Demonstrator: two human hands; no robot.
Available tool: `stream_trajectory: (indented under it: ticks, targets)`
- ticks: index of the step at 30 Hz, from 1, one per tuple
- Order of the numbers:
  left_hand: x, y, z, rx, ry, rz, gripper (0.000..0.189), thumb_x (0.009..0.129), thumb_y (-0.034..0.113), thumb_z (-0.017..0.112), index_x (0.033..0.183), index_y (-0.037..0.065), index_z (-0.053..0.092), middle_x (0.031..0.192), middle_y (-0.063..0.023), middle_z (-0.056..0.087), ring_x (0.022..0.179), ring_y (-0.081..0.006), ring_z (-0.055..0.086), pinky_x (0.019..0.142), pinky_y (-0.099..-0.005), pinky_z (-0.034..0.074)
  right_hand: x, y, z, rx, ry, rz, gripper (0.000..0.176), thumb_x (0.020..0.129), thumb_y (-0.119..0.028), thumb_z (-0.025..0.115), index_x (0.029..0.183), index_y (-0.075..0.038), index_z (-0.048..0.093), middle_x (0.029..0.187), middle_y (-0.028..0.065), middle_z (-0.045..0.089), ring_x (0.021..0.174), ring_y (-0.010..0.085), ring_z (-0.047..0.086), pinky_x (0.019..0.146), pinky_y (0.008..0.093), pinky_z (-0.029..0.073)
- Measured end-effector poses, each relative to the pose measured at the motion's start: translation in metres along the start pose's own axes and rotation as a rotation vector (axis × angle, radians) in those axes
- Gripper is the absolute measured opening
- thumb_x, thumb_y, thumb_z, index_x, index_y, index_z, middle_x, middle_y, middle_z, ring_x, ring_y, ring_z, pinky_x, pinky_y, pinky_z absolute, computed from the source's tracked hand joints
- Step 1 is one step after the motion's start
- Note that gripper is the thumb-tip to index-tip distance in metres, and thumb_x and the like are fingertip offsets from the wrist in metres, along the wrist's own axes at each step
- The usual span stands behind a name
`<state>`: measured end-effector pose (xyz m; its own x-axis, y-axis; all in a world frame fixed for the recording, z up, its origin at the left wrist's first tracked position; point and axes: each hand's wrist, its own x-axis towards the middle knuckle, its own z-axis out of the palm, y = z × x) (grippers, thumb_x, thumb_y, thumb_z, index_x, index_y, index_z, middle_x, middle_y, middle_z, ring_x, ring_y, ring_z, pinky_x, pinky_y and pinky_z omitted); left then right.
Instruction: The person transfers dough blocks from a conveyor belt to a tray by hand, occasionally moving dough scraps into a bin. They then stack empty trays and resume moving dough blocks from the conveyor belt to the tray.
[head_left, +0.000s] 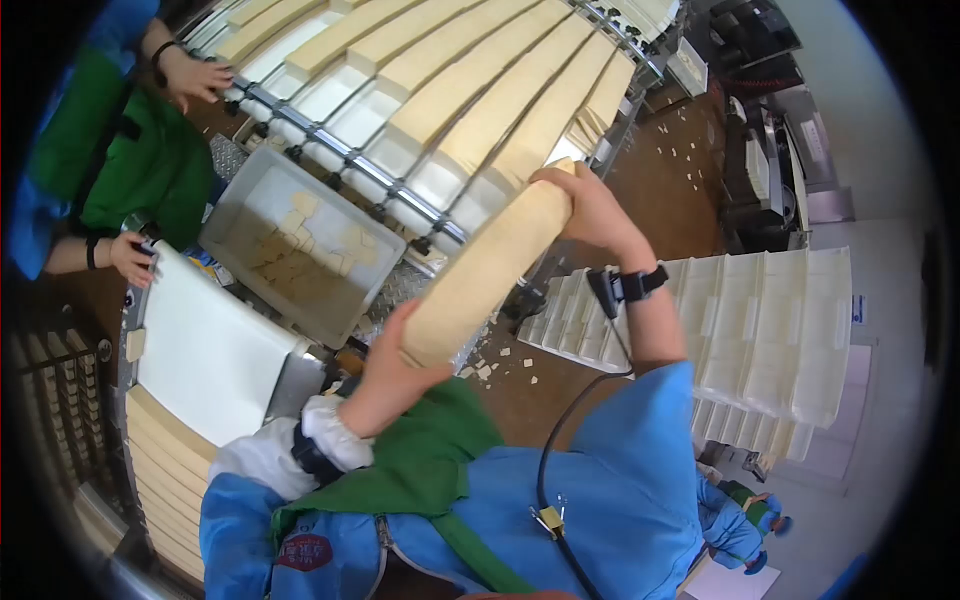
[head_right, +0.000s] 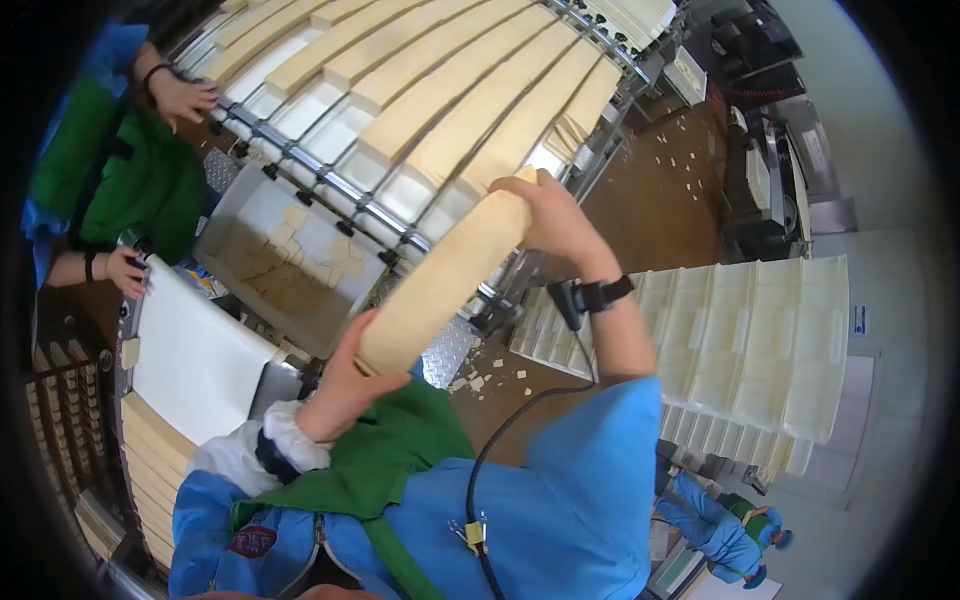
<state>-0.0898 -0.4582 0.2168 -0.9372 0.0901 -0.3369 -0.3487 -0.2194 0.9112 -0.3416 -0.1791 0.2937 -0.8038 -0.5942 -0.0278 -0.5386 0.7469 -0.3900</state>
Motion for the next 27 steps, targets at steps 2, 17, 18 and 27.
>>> stream_trajectory:
  ticks: [2,17,18,27]
  targets:
    - [0.022,0.002,0.051,-0.14,-0.07,-0.179,0.09,0.081,-0.006,0.077,0.157,0.006,0.031,0.138,-0.0099,0.056,0.119,-0.0199,0.06,0.095,-0.0332,0.052,0.005,0.06,-0.003,0.034,-0.114,-0.013,0.078,0.057,-0.002,0.087,0.128,-0.027,0.068,0.108,0.0146,0.064,0.104,0.0381,0.062,0.093,0.0439,0.054]
    - [0.12,-0.017,0.144,-0.002,0.131,-0.17,0.072,0.095,0.002,0.067,0.158,0.001,0.032,0.14,-0.0151,0.058,0.124,-0.0197,0.058,0.103,-0.0314,0.049,0.103,0.209,0.061,0.068,0.054,0.711,0.089,0.095,-0.068,0.054,0.125,0.015,0.06,0.123,0.0393,0.064,0.117,0.0456,0.066,0.102,0.047,0.052]
    - [0.123,-0.019,0.145,0.007,0.135,-0.181,0.07,0.097,0.001,0.066,0.158,0.002,0.033,0.142,-0.0146,0.057,0.126,-0.0192,0.057,0.104,-0.0305,0.048,0.101,0.2,0.061,0.051,0.11,0.715,0.081,0.097,-0.065,0.054,0.109,0.014,0.069,0.126,0.0395,0.063,0.123,0.047,0.062,0.104,0.0474,0.05]
    - [0.171,-0.023,0.168,-0.099,0.182,-0.149,0.071,0.099,0.005,0.067,0.156,-0.003,0.025,0.124,-0.0214,0.066,0.112,-0.0209,0.066,0.093,-0.0296,0.053,0.106,0.227,0.045,-0.099,0.311,0.65,0.083,0.096,-0.062,0.058,0.143,0.006,0.051,0.137,0.0338,0.055,0.124,0.046,0.053,0.11,0.0713,0.03]
